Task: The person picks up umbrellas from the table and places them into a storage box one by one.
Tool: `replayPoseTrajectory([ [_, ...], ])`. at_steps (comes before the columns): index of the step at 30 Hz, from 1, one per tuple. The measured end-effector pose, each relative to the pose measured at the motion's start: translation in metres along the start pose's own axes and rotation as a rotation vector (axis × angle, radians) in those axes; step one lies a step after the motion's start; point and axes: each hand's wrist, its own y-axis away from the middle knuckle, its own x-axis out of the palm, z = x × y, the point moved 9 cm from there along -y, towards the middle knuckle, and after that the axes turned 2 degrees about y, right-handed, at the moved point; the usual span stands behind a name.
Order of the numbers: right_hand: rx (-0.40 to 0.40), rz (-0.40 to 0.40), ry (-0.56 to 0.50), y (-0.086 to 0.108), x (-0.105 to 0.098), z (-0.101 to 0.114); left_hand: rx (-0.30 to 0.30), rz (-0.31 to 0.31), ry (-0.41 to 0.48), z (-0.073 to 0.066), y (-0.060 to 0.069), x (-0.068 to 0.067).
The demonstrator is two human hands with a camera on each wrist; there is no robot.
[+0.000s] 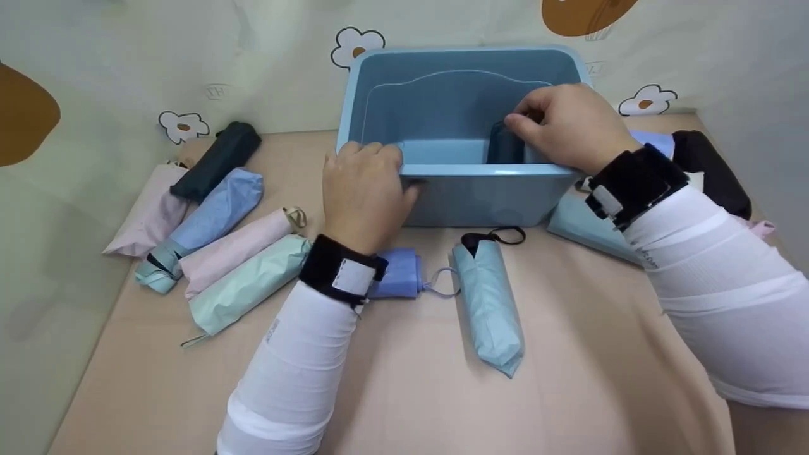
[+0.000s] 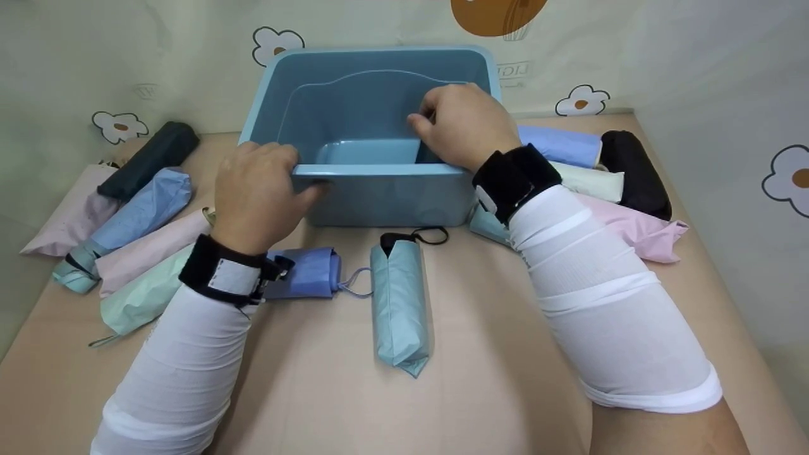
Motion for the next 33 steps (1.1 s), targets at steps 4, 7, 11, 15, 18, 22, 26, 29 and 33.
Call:
replayPoseTrajectory([
  [4, 0.002, 0.001, -0.004, 0.0000, 0.0001, 0.0002, 0.001, -0.005, 0.002, 0.0002, 0.0000, -0.0002],
  [7, 0.000, -0.006, -0.001, 0.0004, -0.0004, 0.0002, -0.005, 0.005, 0.005, 0.0002, -0.0004, 0.0000],
  [11, -0.007, -0.020, 0.005, 0.0009, -0.0016, 0.0005, -0.012, 0.027, -0.002, 0.0003, -0.0011, 0.0007],
  [15, -0.012, -0.024, 0.006, 0.0008, -0.0015, -0.0002, -0.010, 0.034, -0.010, 0.0003, -0.0014, 0.0014],
  [18, -0.015, -0.028, 0.008, 0.0008, -0.0015, -0.0004, -0.008, 0.031, -0.009, 0.0001, -0.0013, 0.0015],
  [22, -0.017, -0.033, 0.011, 0.0007, -0.0014, -0.0002, -0.011, 0.037, -0.007, -0.0001, -0.0012, 0.0017],
  [26, -0.013, -0.033, 0.007, 0.0008, -0.0013, 0.0000, -0.011, 0.036, -0.005, -0.0003, -0.0007, 0.0018],
  [29, -0.013, -0.032, 0.005, 0.0011, -0.0013, 0.0005, -0.009, 0.033, -0.005, -0.0003, -0.0003, 0.0017],
  [33, -0.014, -0.033, 0.006, 0.0015, -0.0016, 0.0013, -0.009, 0.034, -0.006, 0.0002, -0.0003, 0.0016],
])
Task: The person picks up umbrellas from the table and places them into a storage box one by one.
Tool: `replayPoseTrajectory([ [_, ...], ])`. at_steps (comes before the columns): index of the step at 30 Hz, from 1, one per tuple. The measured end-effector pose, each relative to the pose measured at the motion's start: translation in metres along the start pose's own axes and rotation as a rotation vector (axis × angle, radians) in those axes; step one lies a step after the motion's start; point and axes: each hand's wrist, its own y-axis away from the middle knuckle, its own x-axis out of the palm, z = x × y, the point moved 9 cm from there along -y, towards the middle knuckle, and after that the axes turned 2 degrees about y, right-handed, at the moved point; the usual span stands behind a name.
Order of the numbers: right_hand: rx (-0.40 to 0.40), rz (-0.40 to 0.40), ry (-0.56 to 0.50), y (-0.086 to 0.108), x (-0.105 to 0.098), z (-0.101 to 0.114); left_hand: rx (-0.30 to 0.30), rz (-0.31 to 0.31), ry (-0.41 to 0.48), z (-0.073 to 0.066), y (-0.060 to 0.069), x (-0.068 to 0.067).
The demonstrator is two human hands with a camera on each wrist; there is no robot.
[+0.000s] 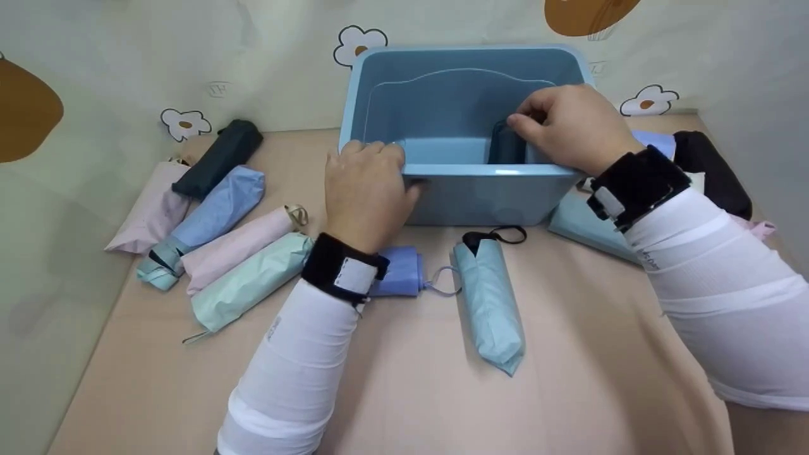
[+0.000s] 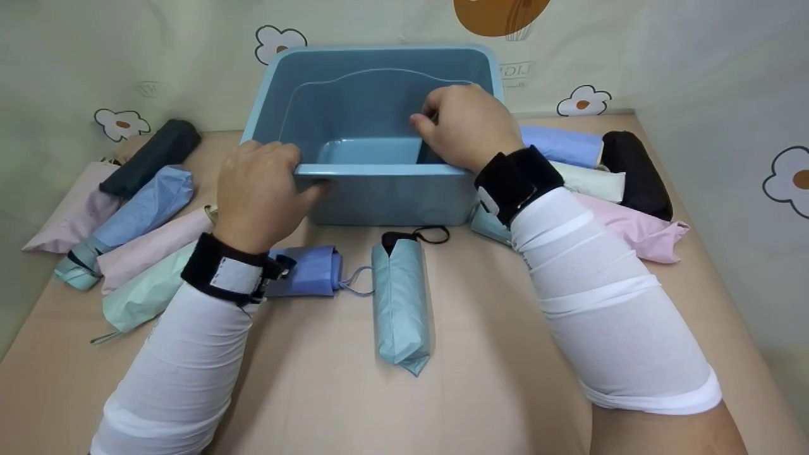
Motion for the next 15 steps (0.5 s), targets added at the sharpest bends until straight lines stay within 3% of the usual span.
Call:
replayPoseTrajectory([
  [15, 0.013, 0.007, 0.002, 0.0008, 0.0014, -0.0012, 0.013, -0.031, 0.000, -0.0005, 0.0023, -0.0014],
])
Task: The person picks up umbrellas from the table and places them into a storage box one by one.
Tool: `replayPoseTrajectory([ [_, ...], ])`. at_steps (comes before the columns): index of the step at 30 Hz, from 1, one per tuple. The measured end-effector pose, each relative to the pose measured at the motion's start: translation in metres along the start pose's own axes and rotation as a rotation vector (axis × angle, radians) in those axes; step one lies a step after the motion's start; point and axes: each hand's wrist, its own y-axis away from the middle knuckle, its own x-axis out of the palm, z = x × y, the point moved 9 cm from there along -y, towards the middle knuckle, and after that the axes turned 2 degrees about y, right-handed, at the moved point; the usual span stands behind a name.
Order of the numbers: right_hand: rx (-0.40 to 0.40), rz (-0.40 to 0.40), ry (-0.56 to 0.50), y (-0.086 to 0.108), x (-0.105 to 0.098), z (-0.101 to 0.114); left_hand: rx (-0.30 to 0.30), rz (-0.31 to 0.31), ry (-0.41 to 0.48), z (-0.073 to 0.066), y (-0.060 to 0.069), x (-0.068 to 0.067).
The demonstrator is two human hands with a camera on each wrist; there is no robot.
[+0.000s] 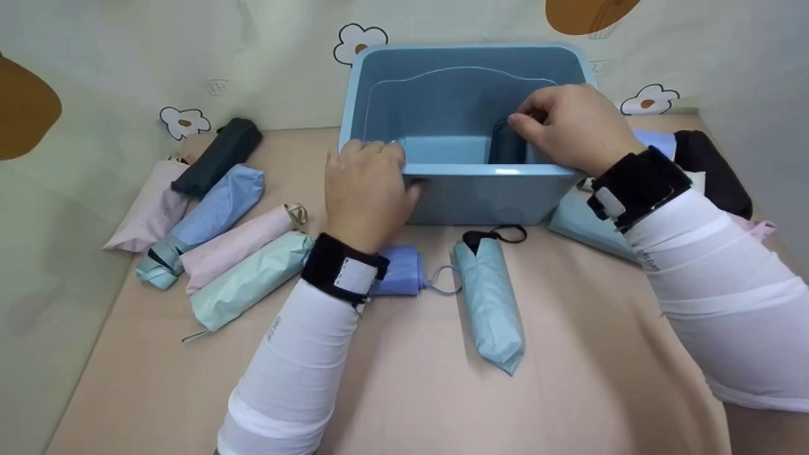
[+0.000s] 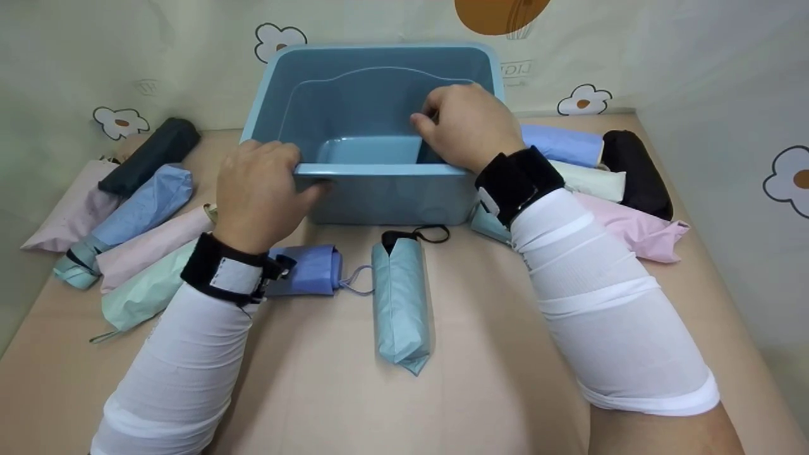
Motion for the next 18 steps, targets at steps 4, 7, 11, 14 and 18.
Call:
replayPoseTrajectory([
  [4, 0.010, 0.004, 0.001, -0.0002, 0.0002, -0.0001, -0.003, -0.001, 0.009, 0.0006, 0.0005, 0.0003],
  [7, 0.016, 0.006, 0.000, 0.0000, 0.0002, 0.0002, -0.007, 0.002, 0.013, 0.0008, 0.0009, 0.0001],
  [11, 0.019, 0.011, 0.003, 0.0009, 0.0002, 0.0009, -0.015, 0.016, 0.012, 0.0012, 0.0008, 0.0004],
  [14, 0.015, 0.014, 0.007, 0.0020, 0.0003, 0.0015, -0.015, 0.021, 0.007, 0.0013, 0.0010, 0.0007],
  [18, 0.012, 0.016, 0.005, 0.0032, 0.0007, 0.0021, -0.009, 0.015, 0.001, 0.0006, 0.0018, 0.0007],
])
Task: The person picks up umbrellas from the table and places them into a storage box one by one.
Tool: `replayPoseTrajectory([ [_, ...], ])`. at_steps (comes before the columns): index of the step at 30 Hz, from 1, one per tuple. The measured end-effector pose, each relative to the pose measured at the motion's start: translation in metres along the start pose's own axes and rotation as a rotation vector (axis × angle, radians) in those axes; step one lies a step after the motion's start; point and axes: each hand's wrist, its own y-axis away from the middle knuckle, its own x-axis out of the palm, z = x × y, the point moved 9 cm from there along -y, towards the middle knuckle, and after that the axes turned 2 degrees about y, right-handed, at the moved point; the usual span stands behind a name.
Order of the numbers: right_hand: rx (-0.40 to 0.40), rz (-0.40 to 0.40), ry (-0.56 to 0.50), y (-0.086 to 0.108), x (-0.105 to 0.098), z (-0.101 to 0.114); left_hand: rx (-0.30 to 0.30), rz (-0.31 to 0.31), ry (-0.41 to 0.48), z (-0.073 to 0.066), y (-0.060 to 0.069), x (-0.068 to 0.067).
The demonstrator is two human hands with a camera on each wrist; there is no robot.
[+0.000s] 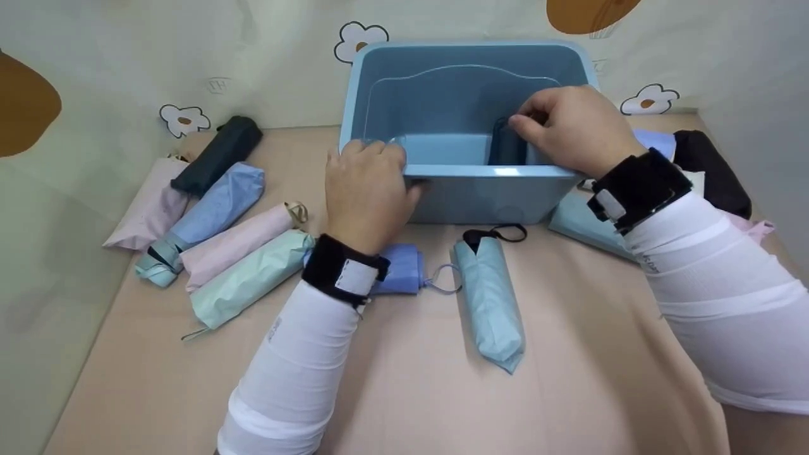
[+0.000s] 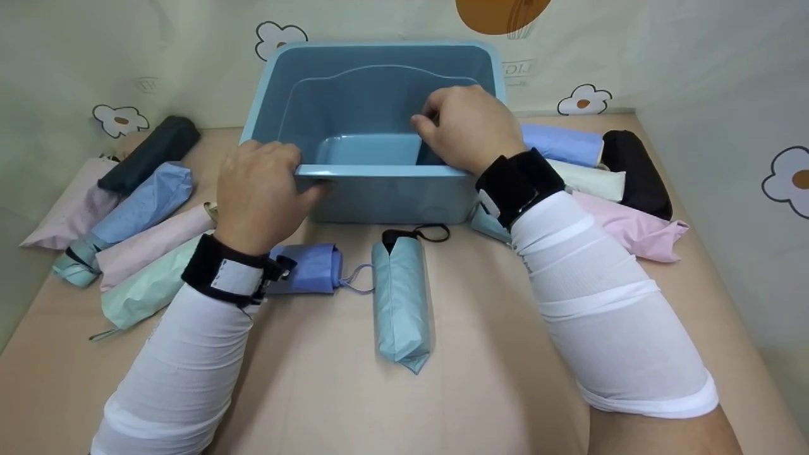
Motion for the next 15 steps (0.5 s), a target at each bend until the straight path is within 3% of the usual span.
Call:
replayPoseTrajectory([
  [15, -0.005, 0.005, 0.014, 0.0001, 0.0003, 0.0004, -0.004, 0.002, 0.002, -0.0002, 0.0007, 0.0003],
])
